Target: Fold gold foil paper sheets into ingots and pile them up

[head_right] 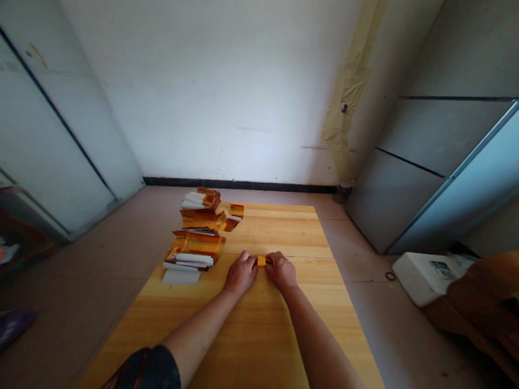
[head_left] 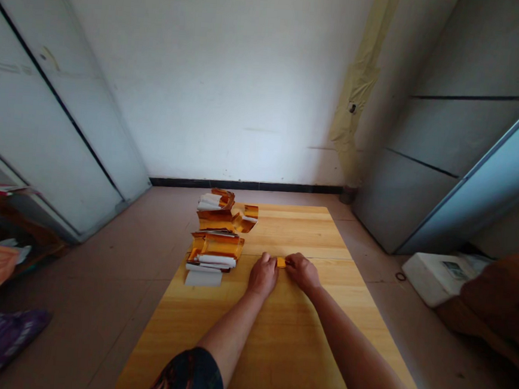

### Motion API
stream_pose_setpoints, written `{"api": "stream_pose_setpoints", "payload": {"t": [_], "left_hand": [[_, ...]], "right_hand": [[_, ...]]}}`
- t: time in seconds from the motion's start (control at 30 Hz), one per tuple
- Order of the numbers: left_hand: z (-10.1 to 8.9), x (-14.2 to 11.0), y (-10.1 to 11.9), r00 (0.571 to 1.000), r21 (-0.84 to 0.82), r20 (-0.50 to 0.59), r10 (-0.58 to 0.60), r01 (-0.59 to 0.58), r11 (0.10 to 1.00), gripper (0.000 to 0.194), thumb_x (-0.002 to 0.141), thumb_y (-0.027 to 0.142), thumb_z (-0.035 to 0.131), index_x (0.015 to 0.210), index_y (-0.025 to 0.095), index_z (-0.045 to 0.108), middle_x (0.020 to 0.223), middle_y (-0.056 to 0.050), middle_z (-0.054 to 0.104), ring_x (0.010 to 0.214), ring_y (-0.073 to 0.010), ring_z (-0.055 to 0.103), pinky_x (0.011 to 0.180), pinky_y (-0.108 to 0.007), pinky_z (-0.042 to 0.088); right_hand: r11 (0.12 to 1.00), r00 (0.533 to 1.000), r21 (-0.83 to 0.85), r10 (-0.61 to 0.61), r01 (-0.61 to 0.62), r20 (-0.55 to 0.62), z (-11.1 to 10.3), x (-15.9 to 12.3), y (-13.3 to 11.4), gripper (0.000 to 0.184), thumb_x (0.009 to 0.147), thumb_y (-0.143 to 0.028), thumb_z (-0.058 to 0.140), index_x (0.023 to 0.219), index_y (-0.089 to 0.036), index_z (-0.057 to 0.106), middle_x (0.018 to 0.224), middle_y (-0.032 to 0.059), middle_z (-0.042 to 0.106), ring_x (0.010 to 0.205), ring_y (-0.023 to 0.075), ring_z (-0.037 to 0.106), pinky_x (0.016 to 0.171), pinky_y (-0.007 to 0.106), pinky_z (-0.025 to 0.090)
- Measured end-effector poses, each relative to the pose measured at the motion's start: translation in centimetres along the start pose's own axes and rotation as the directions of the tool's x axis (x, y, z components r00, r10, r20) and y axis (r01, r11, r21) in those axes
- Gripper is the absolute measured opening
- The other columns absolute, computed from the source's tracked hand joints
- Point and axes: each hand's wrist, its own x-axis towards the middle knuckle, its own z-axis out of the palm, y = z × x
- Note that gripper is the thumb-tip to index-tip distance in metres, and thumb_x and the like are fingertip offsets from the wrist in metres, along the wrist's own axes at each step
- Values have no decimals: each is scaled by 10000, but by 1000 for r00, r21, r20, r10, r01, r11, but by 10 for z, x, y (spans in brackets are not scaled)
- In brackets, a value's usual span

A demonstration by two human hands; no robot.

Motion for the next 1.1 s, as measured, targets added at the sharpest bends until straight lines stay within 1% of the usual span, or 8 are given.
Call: {"api": "stream_pose_setpoints", "payload": {"t": [0.43,0.57,0.7,0.8,0.87,0.93,1.03,1.1], "left_hand": [[4,1,-1,1000,40,-18,2,-1,999,290,937,245,323,975,199,606,1009,-70,560,860,-160,543,747,-242,373],[6,2,-2,999,59,-36,31,-29,998,303,936,222,315,931,194,617,986,-70,574,839,-164,545,736,-254,368],[7,1,-2,999,70,-44,5,-2,998,306,927,211,329,910,193,634,987,-78,592,886,-182,539,775,-276,374],[5,-2,-2,991,80,-133,-8,19,997,266,897,198,390,882,202,656,1125,-88,571,998,-208,515,843,-314,377],[4,-3,-2,970,53,-241,-40,55,997,210,863,203,459,903,209,664,1237,-91,523,1072,-236,488,877,-353,379],[2,-3,-4,943,-17,-317,-100,100,995,199,828,210,517,971,208,656,1227,-100,531,1081,-248,493,886,-375,393],[3,-1,-8,929,-151,-335,-159,114,982,274,799,192,544,1060,184,625,1044,-95,617,999,-228,549,875,-362,429],[5,1,-12,927,-253,-332,-177,93,963,311,795,158,523,1094,167,610,1006,-88,645,983,-213,575,890,-346,440]], "right_hand": [[998,1000,-55,-20,19,-16,1,1,-6,222,829,-246,510,1015,-244,632,1042,30,631,873,133,604,670,194,373],[976,995,-197,-101,95,-25,2,2,-9,194,852,-298,481,955,-234,632,975,43,626,792,138,604,613,209,346],[933,972,-298,-227,202,-51,10,3,-9,191,868,-262,442,886,-203,623,905,57,621,759,130,588,571,211,304],[914,950,-320,-296,250,-102,19,4,-6,190,865,-209,435,844,-187,622,857,51,618,716,114,571,551,213,282],[910,934,-321,-323,262,-153,24,4,-5,198,868,-195,434,809,-184,622,816,42,614,673,104,555,540,216,271],[915,918,-307,-336,264,-212,27,4,-5,209,877,-196,431,783,-185,617,784,31,608,637,94,540,531,217,262],[928,896,-267,-334,259,-292,31,3,-8,219,887,-200,424,765,-193,606,763,16,600,617,87,529,529,216,257],[938,890,-237,-321,252,-324,32,3,-11,218,890,-200,427,758,-200,601,760,10,597,626,87,531,534,216,259]]}}
